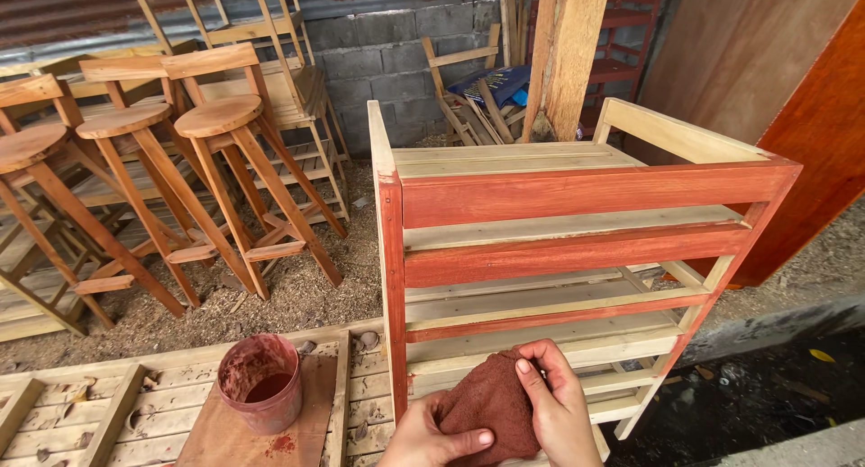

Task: The person applies red wood stain to a slatted wooden rack frame using a cloth, wiping the stain across the horizontal rails and side edges. They dip the cloth into a container of stain and work over different rails and surfaces of the frame.

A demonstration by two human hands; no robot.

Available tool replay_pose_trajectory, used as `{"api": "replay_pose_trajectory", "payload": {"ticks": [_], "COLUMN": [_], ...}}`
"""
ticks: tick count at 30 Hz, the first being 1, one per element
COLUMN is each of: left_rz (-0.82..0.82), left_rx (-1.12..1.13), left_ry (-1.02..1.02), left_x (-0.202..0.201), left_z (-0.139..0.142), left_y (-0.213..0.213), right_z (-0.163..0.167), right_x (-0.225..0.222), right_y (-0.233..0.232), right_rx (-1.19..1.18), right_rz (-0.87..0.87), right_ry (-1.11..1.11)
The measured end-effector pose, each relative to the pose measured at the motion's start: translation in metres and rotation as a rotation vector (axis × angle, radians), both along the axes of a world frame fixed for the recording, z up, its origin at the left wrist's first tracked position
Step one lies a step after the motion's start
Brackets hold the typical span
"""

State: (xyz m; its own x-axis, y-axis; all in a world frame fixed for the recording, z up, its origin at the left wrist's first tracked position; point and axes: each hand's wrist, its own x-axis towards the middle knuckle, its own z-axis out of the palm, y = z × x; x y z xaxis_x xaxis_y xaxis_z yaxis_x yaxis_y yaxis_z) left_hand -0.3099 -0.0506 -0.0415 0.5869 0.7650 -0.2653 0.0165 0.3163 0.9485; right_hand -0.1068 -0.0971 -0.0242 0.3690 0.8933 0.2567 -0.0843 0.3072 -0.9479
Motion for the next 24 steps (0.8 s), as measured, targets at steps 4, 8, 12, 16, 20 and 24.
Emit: {"api": "replay_pose_trajectory", "payload": {"ticks": [4,8,12,16,20,24], "left_rz": [0.082,0.222,0.149,0.091,-0.051,-0.116], "left_rx": [-0.054,-0.092,-0.034,-0.129,-0.151,-0.110], "left_ry": [-0.314,-0.514,-0.499,-0.457,-0.438,-0.339], "left_x": [-0.013,-0.012,0.000,0.008,0.013,0.020], "left_z": [0.014,0.047,0.092,0.120,0.127,0.126], "left_y": [0.005,0.006,0.008,0.013,0.018,0.024], "right_z": [0.014,0.018,0.009,0.005,0.009,0.012], "right_x": [-0.012,-0.012,-0.004,0.002,0.000,0.000], "right_y": [0.001,0.002,0.000,-0.008,-0.014,-0.010], "right_rx": [-0.056,-0.046,-0.118,-0.069,-0.138,-0.141], "right_rz": [-0.018,0.001,-0.040,-0.019,-0.009,0.224], "right_ry": [0.130,0.192,0.235,0.148,0.210,0.210]}}
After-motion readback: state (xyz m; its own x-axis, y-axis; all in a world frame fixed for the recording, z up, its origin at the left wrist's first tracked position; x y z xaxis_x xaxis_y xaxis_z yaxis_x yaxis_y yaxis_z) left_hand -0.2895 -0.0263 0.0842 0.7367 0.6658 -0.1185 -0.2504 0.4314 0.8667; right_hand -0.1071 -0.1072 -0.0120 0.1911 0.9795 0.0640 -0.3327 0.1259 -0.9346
